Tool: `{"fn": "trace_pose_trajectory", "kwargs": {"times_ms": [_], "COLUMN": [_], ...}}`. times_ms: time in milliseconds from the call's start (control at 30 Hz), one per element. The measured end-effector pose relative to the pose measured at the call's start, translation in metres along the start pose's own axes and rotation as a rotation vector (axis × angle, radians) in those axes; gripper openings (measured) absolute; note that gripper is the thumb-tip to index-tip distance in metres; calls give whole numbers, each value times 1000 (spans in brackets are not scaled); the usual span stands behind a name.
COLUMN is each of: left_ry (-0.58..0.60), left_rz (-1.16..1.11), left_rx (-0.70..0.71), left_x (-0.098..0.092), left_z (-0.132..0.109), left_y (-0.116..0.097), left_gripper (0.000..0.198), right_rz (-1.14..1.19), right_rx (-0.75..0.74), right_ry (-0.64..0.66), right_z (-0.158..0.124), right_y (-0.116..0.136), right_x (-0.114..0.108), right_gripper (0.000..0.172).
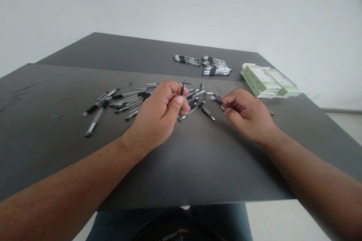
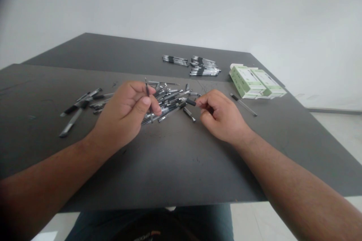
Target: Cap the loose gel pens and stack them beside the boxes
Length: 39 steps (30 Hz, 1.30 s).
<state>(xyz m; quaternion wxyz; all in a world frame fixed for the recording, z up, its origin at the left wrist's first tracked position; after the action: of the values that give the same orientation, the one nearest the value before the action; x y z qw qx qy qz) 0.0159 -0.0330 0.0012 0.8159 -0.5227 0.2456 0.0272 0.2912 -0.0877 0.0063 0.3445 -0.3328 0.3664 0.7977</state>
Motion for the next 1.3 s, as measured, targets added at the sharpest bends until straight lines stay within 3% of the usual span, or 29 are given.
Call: {"fn": "trace_pose_trajectory", "kwargs": {"times_ms": [300, 500, 733, 1067, 1300], "left_ry": [79, 68, 12, 46, -108], "left_rz": [-302, -193, -175, -237, 29], "left_rx": [-85, -26, -10, 48, 144], "left_x": [6, 5, 3, 5, -5], "left_z": [0, 0, 1, 0, -1], "left_y": [13, 13, 8, 8, -2], "left_gripper": [9, 24, 19, 12, 13], "right_rz": [31, 21, 6, 23, 45], "right_rx": [-192, -208, -233, -226, -205], "right_ry": [-77, -68, -49, -41, -42], "right_z": [-4, -4, -5, -4, -4], "right_y": [-11, -11, -11, -11, -11], "right_x": [5, 5, 5, 4, 5], "right_gripper": [25, 27, 26, 26, 26]}}
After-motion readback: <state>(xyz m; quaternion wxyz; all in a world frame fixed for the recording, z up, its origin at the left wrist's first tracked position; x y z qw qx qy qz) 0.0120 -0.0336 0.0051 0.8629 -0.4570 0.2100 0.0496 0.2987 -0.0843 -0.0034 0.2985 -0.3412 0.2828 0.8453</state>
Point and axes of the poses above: each hand's wrist, its own z-axis towards the middle knuckle, its own x-axis out of the palm, y = z × x, the point moved 2 cm from there along z, towards the middle knuckle, and after that the axes turned 11 degrees about -x, right-handed, at the moved point
